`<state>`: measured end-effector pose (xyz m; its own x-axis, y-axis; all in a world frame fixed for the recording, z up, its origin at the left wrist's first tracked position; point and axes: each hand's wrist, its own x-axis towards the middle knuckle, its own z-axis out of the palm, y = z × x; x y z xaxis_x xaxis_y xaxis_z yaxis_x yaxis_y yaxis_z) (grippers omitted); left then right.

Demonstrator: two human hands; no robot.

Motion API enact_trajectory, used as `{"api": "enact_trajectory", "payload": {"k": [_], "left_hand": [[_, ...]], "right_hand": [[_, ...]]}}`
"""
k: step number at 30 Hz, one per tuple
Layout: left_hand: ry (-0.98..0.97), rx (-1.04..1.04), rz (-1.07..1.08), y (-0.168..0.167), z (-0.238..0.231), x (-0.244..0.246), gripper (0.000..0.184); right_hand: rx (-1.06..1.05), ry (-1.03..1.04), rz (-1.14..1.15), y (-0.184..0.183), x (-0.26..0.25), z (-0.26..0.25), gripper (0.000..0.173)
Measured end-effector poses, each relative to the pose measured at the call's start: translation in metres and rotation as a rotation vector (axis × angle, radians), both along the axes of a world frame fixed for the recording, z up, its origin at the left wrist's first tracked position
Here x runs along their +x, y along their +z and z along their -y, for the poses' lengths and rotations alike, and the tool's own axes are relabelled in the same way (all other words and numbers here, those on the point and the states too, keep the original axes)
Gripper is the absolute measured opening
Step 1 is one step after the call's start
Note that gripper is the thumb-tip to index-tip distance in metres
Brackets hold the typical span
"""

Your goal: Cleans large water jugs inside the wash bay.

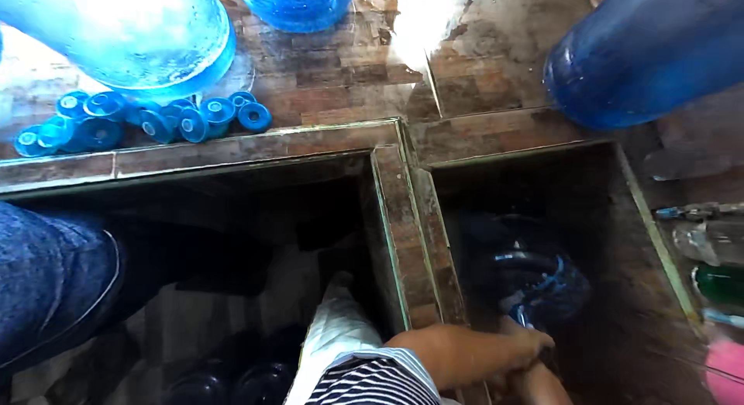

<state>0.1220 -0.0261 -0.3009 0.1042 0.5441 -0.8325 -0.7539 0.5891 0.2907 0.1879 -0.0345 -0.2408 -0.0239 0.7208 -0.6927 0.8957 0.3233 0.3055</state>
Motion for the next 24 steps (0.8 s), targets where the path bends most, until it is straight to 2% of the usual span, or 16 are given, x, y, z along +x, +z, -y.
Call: {"api": "enact_trajectory", "payload": {"k": [2, 4, 6, 7, 9, 10, 11, 12, 13, 15, 18, 19, 20, 21, 22, 24], "left_hand": [[0.157, 0.047, 0.067, 0.0, -0.001, -0.005, 0.075], [0.25, 0.2, 0.219, 0.009, 0.002, -0.015, 0.048], [0.271, 0.332, 0.324, 0.019, 0.002, -0.025, 0.039], [0.278, 0.32, 0.342, 0.022, 0.003, -0.029, 0.044], [0.248, 0.185, 0.243, 0.017, 0.006, -0.026, 0.052], [0.222, 0.103, 0.204, 0.012, 0.005, -0.025, 0.059], [0.197, 0.048, 0.185, 0.009, 0.002, -0.022, 0.065], [0.173, 0.011, 0.177, 0.008, -0.001, -0.019, 0.069], [0.163, 0.002, 0.178, 0.007, -0.003, -0.016, 0.068], [0.2, 0.101, 0.225, 0.009, -0.006, -0.021, 0.051], [0.307, 0.328, 0.341, 0.012, -0.008, -0.031, 0.035], [0.346, 0.321, 0.356, 0.013, -0.006, -0.033, 0.041], [0.354, 0.263, 0.326, 0.013, -0.003, -0.033, 0.047], [0.325, 0.183, 0.272, 0.013, 0.001, -0.031, 0.053], [0.287, 0.104, 0.233, 0.01, 0.002, -0.028, 0.06], [0.177, 0.003, 0.178, 0.007, 0.0, -0.017, 0.068]], "right_hand": [[-0.098, -0.12, -0.244, 0.015, -0.004, -0.014, 0.034], [-0.322, -0.498, -0.764, 0.025, 0.017, -0.024, 0.013], [-0.724, -0.96, -1.223, 0.017, 0.033, -0.023, 0.03], [-0.831, -1.039, -1.299, 0.011, 0.035, -0.02, 0.029], [-0.539, -0.826, -1.072, 0.013, 0.032, -0.009, 0.031], [-0.332, -0.512, -0.763, 0.017, 0.027, -0.009, 0.014], [-0.21, -0.268, -0.414, 0.02, 0.02, -0.014, 0.019], [-0.154, -0.164, -0.18, 0.021, 0.013, -0.019, 0.038], [-0.133, -0.15, -0.138, 0.022, 0.011, -0.023, 0.042], [-0.198, -0.27, -0.476, 0.027, 0.017, -0.03, 0.008], [-0.786, -1.013, -1.215, 0.017, 0.032, -0.024, 0.024], [-0.862, -1.074, -1.277, 0.013, 0.029, -0.018, 0.022], [-0.775, -1.007, -1.222, 0.013, 0.028, -0.013, 0.025], [-0.567, -0.796, -1.046, 0.014, 0.03, -0.013, 0.025], [-0.355, -0.457, -0.726, 0.017, 0.028, -0.017, 0.009], [-0.165, -0.139, -0.124, 0.02, 0.018, -0.024, 0.04]]}}
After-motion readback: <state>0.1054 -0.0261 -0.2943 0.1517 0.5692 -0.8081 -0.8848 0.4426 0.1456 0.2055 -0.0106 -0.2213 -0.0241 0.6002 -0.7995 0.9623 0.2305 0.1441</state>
